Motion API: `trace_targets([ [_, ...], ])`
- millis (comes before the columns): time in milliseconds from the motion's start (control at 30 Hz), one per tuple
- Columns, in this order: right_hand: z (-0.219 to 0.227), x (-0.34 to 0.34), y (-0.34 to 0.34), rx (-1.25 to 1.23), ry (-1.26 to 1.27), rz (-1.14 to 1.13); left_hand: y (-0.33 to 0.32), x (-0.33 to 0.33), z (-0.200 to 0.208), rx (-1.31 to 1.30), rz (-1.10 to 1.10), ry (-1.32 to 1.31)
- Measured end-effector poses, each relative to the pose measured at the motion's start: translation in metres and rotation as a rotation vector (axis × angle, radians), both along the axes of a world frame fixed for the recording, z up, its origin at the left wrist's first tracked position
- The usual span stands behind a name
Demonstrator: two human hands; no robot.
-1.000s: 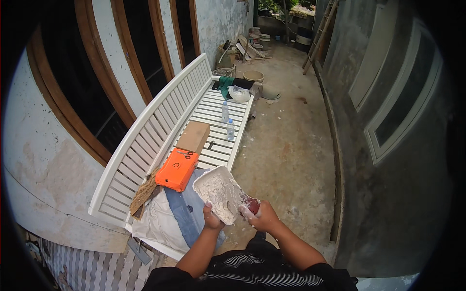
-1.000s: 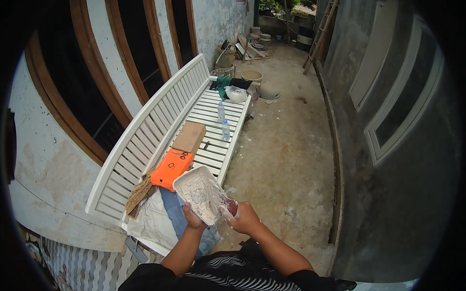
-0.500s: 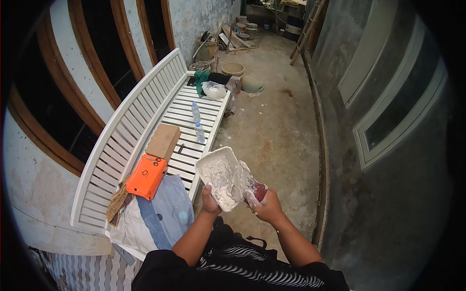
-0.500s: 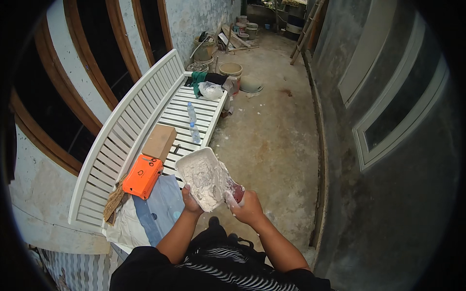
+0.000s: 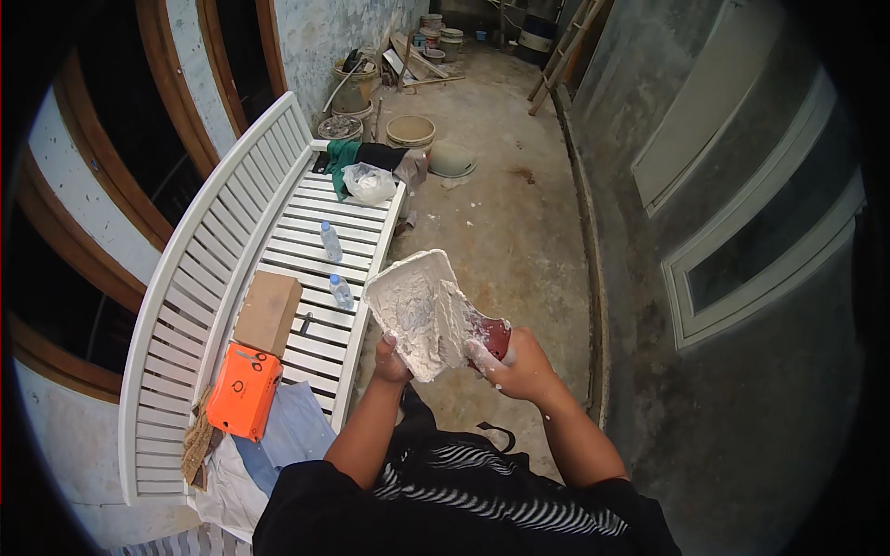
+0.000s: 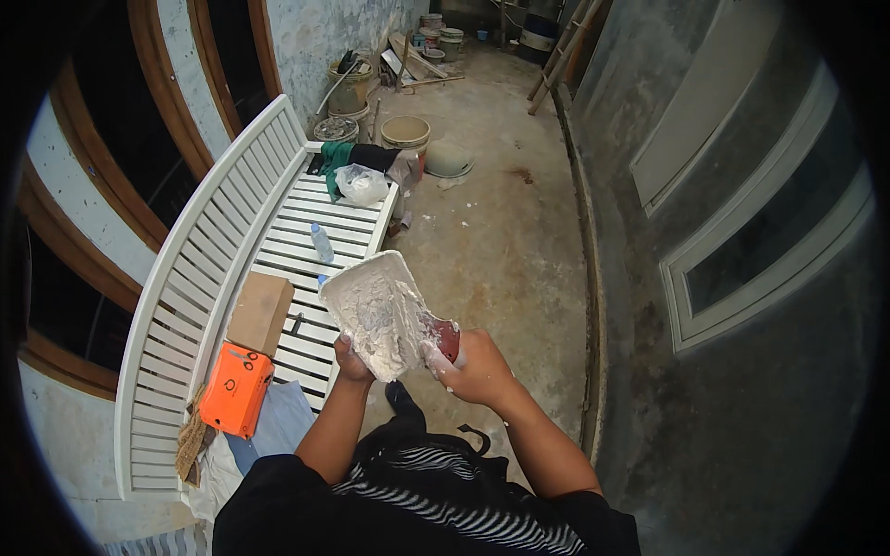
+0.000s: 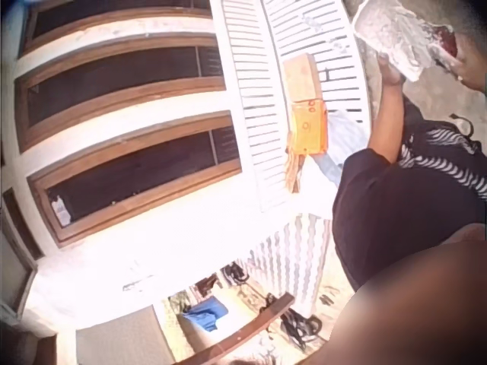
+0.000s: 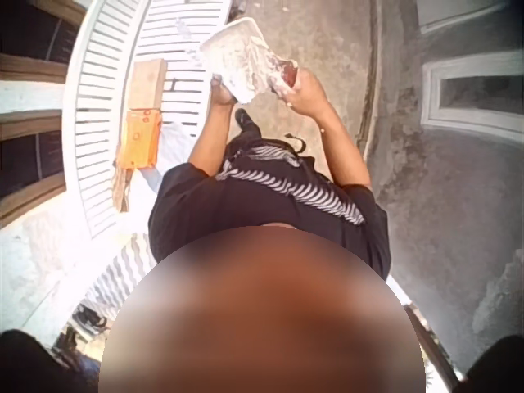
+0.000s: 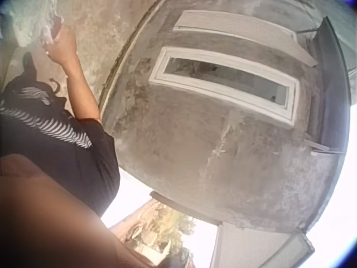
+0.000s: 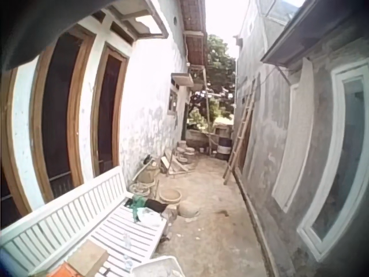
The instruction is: Repairing a damaged wall by applying plaster or filler with a spatula.
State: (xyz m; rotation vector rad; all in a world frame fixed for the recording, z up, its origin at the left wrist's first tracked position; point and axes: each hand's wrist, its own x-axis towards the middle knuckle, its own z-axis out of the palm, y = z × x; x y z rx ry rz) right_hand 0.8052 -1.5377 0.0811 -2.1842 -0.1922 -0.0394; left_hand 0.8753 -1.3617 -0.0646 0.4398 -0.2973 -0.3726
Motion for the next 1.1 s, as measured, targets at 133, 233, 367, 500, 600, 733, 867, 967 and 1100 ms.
trace_targets([
  [133, 0.006, 0.079, -0.015, -0.073, 0.079, 0.008, -0.021, 0.073, 0.028, -0.064, -0.015, -0.003],
  [233, 0.002, 0.124, -0.015, -0.018, 0.068, 0.012, -0.025, 0.112, 0.029, 0.029, 0.015, 0.011],
  [367, -0.023, 0.183, -0.015, -0.027, -0.014, 0.11, -0.029, 0.159, 0.026, 0.052, 0.088, 0.075],
  [500, -0.036, 0.245, -0.022, 0.002, 0.113, 0.127, -0.026, 0.202, 0.029, -0.006, 0.206, 0.09],
  [600, -0.049, 0.294, -0.034, 0.058, 0.092, 0.197, -0.03, 0.236, 0.023, -0.008, 0.319, 0.153],
  [733, -0.053, 0.368, -0.065, 0.193, 0.009, 0.355, -0.05, 0.281, 0.024, -0.045, 0.41, 0.17],
  [867, -0.002, 0.429, -0.09, 0.3, 0.154, 0.423, -0.064, 0.337, 0.033, -0.026, 0.591, 0.205],
  [967, -0.004, 0.464, -0.099, 0.117, -0.028, 0.63, -0.084, 0.362, 0.04, -0.104, 0.645, 0.22],
  [1100, 0.0, 0.505, -0.109, 0.012, -0.106, 0.778, -0.108, 0.388, 0.052, -0.029, 0.663, 0.31],
])
